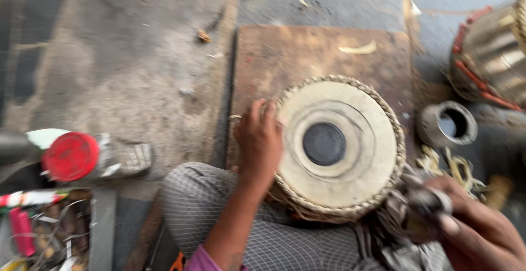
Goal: The person sits on the floor with a tabla drum head in their lap and applies black paste to its central area, rubbing it in with a small stone in circular motions. They occasionally dip the stone in a small cup of water and wipe the drum head with a cloth.
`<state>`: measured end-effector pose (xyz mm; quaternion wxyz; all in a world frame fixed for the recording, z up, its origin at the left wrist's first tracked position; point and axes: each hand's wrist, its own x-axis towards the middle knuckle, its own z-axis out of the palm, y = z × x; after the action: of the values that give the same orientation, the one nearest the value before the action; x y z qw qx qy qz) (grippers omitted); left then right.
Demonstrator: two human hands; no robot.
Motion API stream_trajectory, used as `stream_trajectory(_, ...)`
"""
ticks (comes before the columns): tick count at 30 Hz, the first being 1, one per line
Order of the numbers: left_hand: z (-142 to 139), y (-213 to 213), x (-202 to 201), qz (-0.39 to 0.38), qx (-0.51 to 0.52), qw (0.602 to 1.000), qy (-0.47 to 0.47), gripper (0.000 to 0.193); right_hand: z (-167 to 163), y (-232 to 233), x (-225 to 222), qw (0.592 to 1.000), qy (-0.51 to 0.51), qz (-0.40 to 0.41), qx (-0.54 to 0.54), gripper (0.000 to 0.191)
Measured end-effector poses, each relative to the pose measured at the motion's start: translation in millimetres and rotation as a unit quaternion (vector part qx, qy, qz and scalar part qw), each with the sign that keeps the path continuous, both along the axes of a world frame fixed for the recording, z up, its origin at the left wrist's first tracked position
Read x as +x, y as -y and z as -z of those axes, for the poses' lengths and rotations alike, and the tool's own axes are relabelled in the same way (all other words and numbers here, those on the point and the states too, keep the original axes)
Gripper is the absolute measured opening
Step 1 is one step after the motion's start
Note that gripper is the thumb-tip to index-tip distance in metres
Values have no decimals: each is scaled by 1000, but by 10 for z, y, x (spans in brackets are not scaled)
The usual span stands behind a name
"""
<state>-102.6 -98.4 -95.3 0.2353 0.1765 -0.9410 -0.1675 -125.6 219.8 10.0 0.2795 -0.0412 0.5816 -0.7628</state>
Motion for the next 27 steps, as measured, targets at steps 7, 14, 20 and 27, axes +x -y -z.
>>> stream_trajectory(7,-649,-1100,481,460,481,745,-48,48,-149,252,105,935,-86,-181,-293,33)
stream_trajectory(14,-808,-1130,617,459,775,434,22,24,-152,-582,190,987,-66,-147,5,36)
stream_trajectory(20,-888,-1110,630,365,821,438,-23,22,-27,-761,477,989,22,-129,75,56)
stream_trajectory(27,-972,-1082,626,232,864,445,-36,17,-23,-607,619,950,-200,-86,225,83)
